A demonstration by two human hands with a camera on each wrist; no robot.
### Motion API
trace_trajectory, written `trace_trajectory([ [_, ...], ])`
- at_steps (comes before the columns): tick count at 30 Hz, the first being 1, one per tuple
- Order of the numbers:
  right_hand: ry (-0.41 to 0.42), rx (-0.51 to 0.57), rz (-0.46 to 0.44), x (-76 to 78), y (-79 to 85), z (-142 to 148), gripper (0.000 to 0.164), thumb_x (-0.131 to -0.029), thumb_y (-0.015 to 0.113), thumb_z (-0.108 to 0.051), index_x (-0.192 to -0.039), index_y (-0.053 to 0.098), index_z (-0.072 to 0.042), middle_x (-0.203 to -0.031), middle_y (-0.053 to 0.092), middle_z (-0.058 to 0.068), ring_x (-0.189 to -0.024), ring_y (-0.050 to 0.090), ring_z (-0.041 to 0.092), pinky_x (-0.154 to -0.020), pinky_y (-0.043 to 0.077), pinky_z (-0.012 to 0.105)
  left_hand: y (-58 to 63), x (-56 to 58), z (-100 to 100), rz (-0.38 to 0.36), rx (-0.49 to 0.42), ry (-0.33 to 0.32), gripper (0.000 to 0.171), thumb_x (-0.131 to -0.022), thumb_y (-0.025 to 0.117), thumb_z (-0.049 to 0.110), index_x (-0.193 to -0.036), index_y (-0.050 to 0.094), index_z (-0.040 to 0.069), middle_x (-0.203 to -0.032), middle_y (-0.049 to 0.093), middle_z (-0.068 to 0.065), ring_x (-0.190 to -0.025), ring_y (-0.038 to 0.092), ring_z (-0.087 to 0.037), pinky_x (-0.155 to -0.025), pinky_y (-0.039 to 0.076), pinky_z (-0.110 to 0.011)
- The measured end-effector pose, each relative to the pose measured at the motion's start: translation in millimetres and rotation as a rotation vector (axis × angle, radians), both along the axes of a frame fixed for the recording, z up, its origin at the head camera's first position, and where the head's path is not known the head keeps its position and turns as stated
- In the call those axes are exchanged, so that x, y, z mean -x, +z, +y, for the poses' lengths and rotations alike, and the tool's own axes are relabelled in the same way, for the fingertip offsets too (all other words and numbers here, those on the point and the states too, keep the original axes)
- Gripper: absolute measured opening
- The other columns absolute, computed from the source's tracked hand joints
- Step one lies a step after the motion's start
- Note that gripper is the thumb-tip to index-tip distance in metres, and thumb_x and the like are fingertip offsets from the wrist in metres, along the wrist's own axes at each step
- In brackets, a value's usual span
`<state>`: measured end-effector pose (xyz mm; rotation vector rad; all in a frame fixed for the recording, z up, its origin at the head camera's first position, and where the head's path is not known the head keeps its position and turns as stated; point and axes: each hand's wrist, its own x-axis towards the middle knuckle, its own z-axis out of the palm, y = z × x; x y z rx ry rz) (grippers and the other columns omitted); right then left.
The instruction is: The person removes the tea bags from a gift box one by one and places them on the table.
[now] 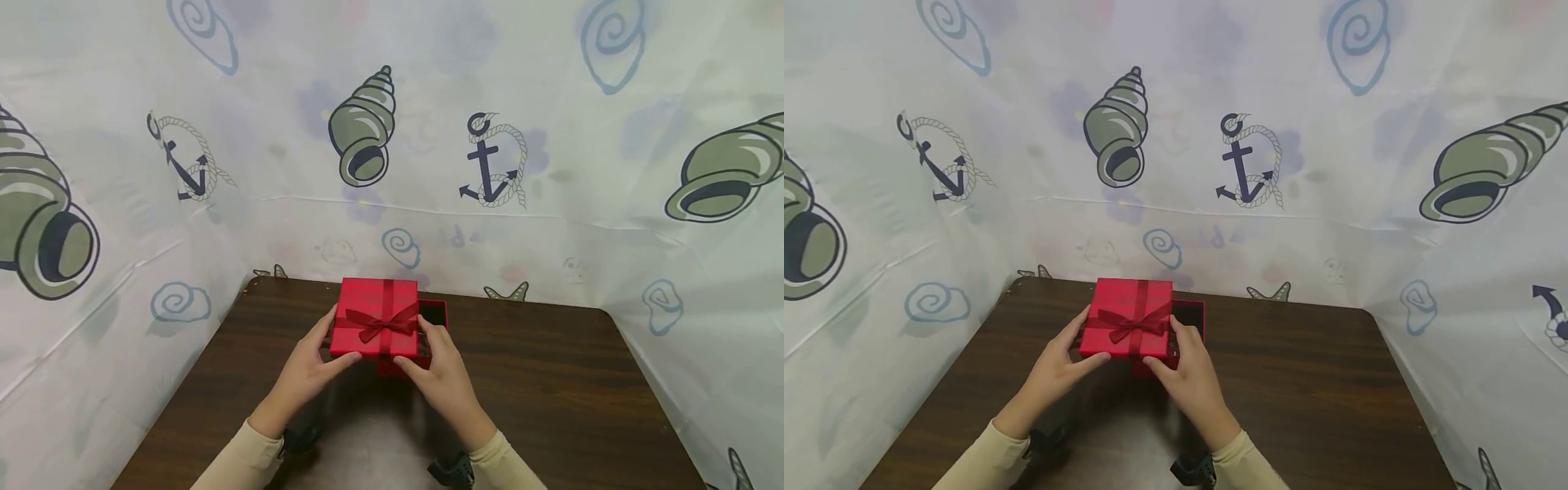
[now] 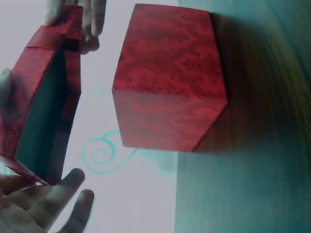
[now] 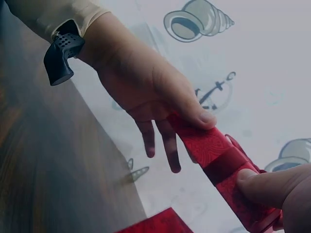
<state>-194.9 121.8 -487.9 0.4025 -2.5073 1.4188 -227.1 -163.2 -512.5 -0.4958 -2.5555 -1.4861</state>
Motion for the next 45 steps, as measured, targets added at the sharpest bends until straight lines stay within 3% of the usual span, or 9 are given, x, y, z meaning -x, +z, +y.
trace_trajectory([
  [5,0.015,0.001,0.0,0.1,0.5,-11,0.09,-0.092,0.091,-0.025,-0.167,0.044,-0.012,-0.14,0.062,0.004,-0.126,0.067,0.021,-0.105,0.062,0.044,-5.3,-4.5,-12,0.017,0.014,0.036,0.101,-0.092,0.087,0.052,-0.173,0.029,0.037,-0.161,0.055,-0.001,-0.126,0.064,-0.024,-0.092,0.064,-0.034],
  [13,0.04,-0.008,-0.012,1.2,-5.4,-32,0.09,-0.093,0.089,-0.03,-0.168,0.042,-0.016,-0.145,0.061,0.003,-0.128,0.067,0.021,-0.105,0.062,0.038,-13.8,-8.4,-34,0.045,0.041,0.083,0.1,-0.093,0.086,0.048,-0.173,0.028,0.038,-0.162,0.055,0.0,-0.125,0.064,-0.022,-0.097,0.063,-0.042],
  [22,0.093,0.059,-0.053,6.1,-21.6,-56,0.088,-0.095,0.088,-0.027,-0.168,0.041,-0.014,-0.151,0.059,0.006,-0.138,0.067,0.021,-0.111,0.056,0.035,-26.3,-9.5,-57,0.057,0.011,0.098,0.101,-0.094,0.088,0.035,-0.173,0.025,0.039,-0.159,0.059,0.0,-0.126,0.062,-0.015,-0.101,0.059,-0.031],
  [27,0.098,0.107,-0.054,9.2,-31.3,-67,0.085,-0.095,0.087,-0.024,-0.167,0.042,-0.013,-0.156,0.057,0.007,-0.141,0.065,0.021,-0.114,0.054,0.036,-31.3,-9.1,-65,0.02,-0.001,0.103,0.1,-0.096,0.086,0.035,-0.174,0.024,0.04,-0.162,0.057,-0.002,-0.129,0.059,-0.005,-0.103,0.054,-0.018],
  [32,0.091,0.16,-0.05,7.9,-37.5,-77,0.082,-0.097,0.086,-0.023,-0.164,0.041,-0.013,-0.158,0.055,0.007,-0.142,0.063,0.021,-0.116,0.053,0.037,-38.5,-8.3,-68,-0.008,-0.069,0.091,0.098,-0.097,0.085,0.029,-0.174,0.024,0.038,-0.167,0.051,-0.005,-0.136,0.054,0.002,-0.104,0.048,-0.009],
  [40,0.126,0.254,-0.037,6.2,-49.8,-89,0.069,-0.103,0.078,-0.014,-0.159,0.038,-0.008,-0.162,0.052,0.014,-0.147,0.06,0.027,-0.119,0.051,0.042,-51.3,-1.4,-73,-0.013,-0.173,0.062,0.096,-0.099,0.083,0.021,-0.173,0.025,0.04,-0.174,0.041,-0.004,-0.141,0.048,0.007,-0.107,0.045,-0.007],
  [45,0.204,0.281,-0.041,7.1,-62.4,-94,0.069,-0.106,0.073,-0.015,-0.163,0.034,-0.011,-0.173,0.04,0.009,-0.156,0.051,0.026,-0.124,0.046,0.043,-55.2,-0.1,-82,-0.024,-0.22,0.061,0.094,-0.1,0.08,0.015,-0.174,0.025,0.037,-0.176,0.038,-0.005,-0.142,0.048,0.006,-0.108,0.045,-0.007],
])
